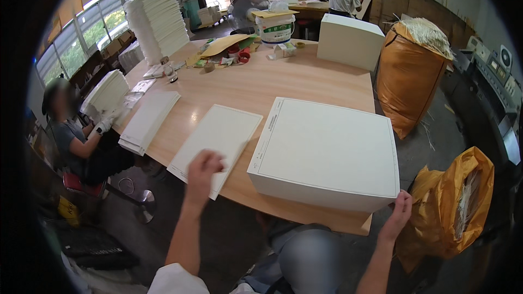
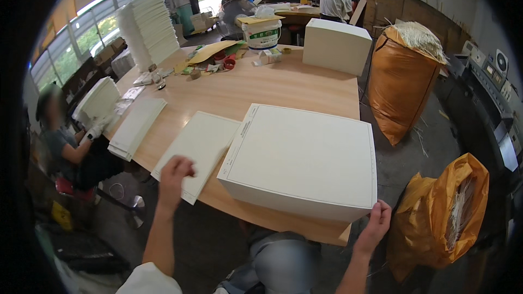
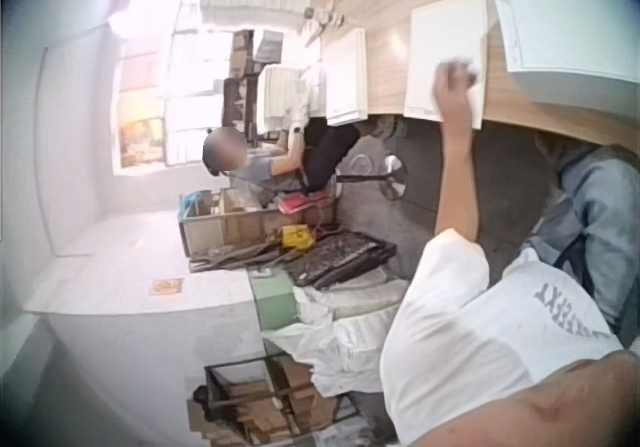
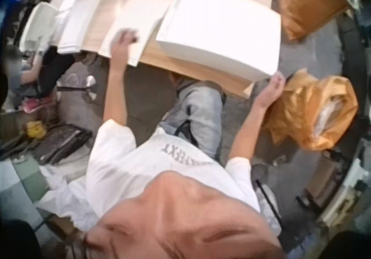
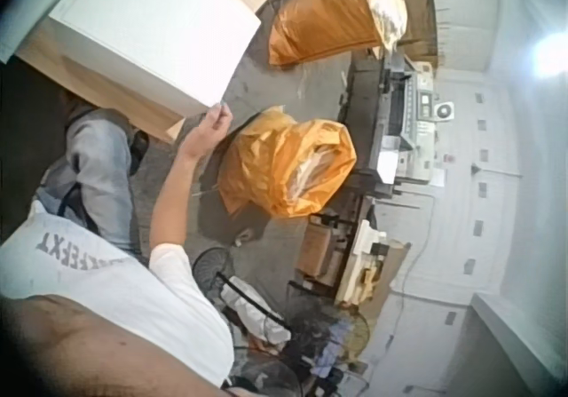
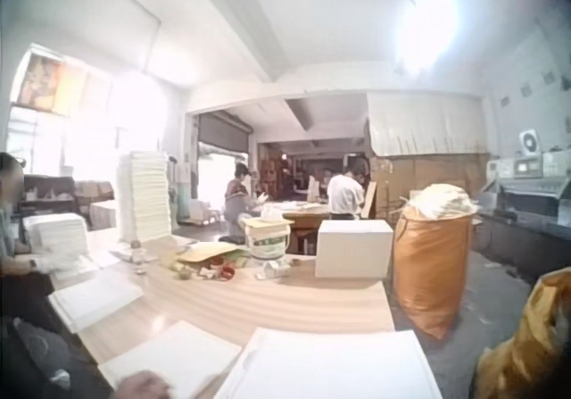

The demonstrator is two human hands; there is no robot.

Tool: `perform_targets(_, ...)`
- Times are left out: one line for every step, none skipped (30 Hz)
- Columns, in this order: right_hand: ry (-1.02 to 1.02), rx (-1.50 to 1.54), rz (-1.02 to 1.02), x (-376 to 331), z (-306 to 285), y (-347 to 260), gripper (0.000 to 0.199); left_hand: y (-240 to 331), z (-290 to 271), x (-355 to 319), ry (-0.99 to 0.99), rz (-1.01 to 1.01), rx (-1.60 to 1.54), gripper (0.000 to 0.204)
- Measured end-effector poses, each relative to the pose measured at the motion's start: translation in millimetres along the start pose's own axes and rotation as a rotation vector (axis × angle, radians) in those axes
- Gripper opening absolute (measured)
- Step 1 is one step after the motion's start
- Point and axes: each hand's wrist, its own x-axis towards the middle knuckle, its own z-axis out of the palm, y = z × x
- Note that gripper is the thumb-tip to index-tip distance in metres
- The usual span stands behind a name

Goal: The person repeatedly picks up stacks of white paper or booklets from a table, opens them to flip through the pages, and places them back down. This inspection cycle is performed multiple times in a workshop setting with other workers visible in the background.

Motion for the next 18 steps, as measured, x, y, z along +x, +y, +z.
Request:
perform_targets(0.016, -0.022, -0.01, 1, 2, 4, 0.026, 30, 40, 3, -0.092, 0.071, -0.019, 0.022)
perform_targets(0.033, -0.04, -0.017, 2, 2, 8, 0.026, 45, 73, 7, -0.212, 0.149, -0.107, 0.017)
perform_targets(0.054, -0.061, -0.019, 3, 2, 10, 0.026, 71, 106, 13, -0.334, 0.334, -0.013, 0.01)
perform_targets(0.065, -0.051, -0.013, 3, 3, 8, 0.021, 81, 136, 22, -0.393, 0.557, 0.072, 0.01)
perform_targets(0.04, -0.081, -0.034, 4, 1, 5, 0.02, 88, 160, 30, -0.453, 0.782, 0.158, 0.01)
perform_targets(0.018, -0.109, -0.054, 4, -2, 3, 0.02, 93, 177, 35, -0.511, 0.858, 0.283, 0.013)
perform_targets(-0.001, -0.138, -0.066, 3, -6, 1, 0.02, 94, 191, 37, -0.573, 0.931, 0.41, 0.016)
perform_targets(-0.002, -0.186, -0.089, 6, -7, -4, 0.03, 89, 203, 39, -0.62, 0.886, 0.429, 0.023)
perform_targets(-0.083, -0.35, -0.11, 9, -11, -17, 0.032, 77, 212, 40, -0.664, 0.793, 0.369, 0.023)
perform_targets(-0.159, -0.515, -0.124, 10, -14, -38, 0.034, 65, 220, 39, -0.714, 0.702, 0.307, 0.022)
perform_targets(-0.233, -0.676, -0.131, 14, -16, -55, 0.037, 58, 226, 38, -0.767, 0.614, 0.252, 0.022)
perform_targets(-0.29, -0.708, -0.11, 19, -16, -66, 0.043, 59, 229, 36, -0.741, 0.563, 0.182, 0.017)
perform_targets(-0.355, -0.823, -0.139, 25, -16, -79, 0.043, 62, 229, 35, -0.732, 0.542, 0.156, 0.017)
perform_targets(-0.423, -0.94, -0.167, 31, -17, -92, 0.043, 66, 229, 34, -0.721, 0.52, 0.127, 0.017)
perform_targets(-0.5, -1.054, -0.194, 36, -16, -105, 0.043, 67, 229, 34, -0.704, 0.496, 0.101, 0.017)
perform_targets(-0.435, -0.885, -0.109, 38, -12, -119, 0.043, 65, 230, 33, -0.702, 0.562, 0.076, 0.013)
perform_targets(-0.376, -0.706, -0.04, 41, -1, -129, 0.042, 60, 227, 35, -0.687, 0.628, 0.059, 0.01)
perform_targets(-0.313, -0.53, 0.019, 40, 11, -136, 0.042, 58, 227, 38, -0.666, 0.697, 0.036, 0.008)
